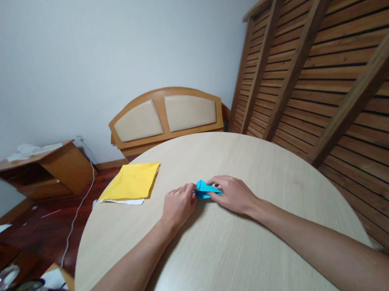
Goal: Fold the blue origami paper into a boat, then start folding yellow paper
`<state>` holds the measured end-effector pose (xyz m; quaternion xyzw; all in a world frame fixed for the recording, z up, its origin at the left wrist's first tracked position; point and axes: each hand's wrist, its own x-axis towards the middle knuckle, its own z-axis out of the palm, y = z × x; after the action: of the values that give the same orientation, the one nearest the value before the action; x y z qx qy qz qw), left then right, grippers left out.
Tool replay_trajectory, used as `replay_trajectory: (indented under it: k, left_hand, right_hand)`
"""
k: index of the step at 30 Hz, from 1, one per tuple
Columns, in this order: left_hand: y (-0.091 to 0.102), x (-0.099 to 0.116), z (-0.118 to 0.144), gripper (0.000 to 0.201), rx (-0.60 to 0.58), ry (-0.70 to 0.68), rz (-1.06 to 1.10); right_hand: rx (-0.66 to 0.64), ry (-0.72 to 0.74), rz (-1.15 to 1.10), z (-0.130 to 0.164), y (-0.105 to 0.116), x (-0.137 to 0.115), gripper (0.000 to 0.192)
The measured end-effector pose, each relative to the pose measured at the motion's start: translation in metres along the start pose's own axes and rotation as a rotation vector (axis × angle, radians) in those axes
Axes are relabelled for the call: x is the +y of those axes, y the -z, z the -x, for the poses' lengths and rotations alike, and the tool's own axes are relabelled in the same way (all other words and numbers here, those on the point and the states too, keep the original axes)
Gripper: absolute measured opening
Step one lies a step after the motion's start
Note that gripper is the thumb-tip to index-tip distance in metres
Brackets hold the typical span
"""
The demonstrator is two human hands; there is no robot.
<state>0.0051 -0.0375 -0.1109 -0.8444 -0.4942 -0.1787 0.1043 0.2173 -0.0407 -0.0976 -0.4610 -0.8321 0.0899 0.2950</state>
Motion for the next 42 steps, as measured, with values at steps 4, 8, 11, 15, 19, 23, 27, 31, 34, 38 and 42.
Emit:
replay_trajectory:
  k: [4,8,11,15,19,23,27,31,34,38,42]
  left_hand:
    - [0.002,0.002,0.0,0.014,0.024,0.043,0.037]
    - [-0.001,0.002,0.0,0.02,0.107,0.099,0.158]
    - [-0.005,0.001,-0.001,0.021,0.172,0.106,0.302]
    - [-0.006,0.004,-0.002,0.03,0.23,0.101,0.516]
    - [-0.005,0.008,-0.002,0.035,0.248,0.096,0.685]
    - [-0.003,0.012,-0.003,0.03,0.263,0.106,0.795]
    - [-0.001,0.016,-0.005,0.027,0.273,0.166,0.862]
    - [0.0,0.019,-0.006,0.016,0.301,0.196,0.93]
    - [0.002,0.02,-0.006,0.016,0.317,0.202,0.962]
    - [0.004,0.022,-0.006,0.017,0.304,0.207,1.027]
    - [0.003,0.024,-0.006,0.019,0.291,0.218,1.088]
  right_hand:
    - [0.092,0.023,-0.052,-0.001,-0.001,-0.004,0.02]
    - [0.174,0.052,-0.103,-0.001,-0.001,-0.01,0.029]
    - [0.214,0.088,-0.128,-0.001,-0.002,-0.015,0.032]
    - [0.26,0.146,-0.164,-0.001,-0.004,-0.019,0.041]
    - [0.298,0.196,-0.169,-0.001,-0.007,-0.021,0.044]
    - [0.329,0.231,-0.18,-0.002,-0.011,-0.021,0.053]
    - [0.382,0.223,-0.216,-0.001,-0.015,-0.02,0.062]
    - [0.473,0.205,-0.236,-0.001,-0.018,-0.021,0.05]
    - [0.467,0.202,-0.218,-0.002,-0.02,-0.022,0.034]
    - [0.367,0.132,-0.211,-0.002,-0.023,-0.02,0.03]
    - [0.297,0.077,-0.273,-0.002,-0.026,-0.017,0.032]
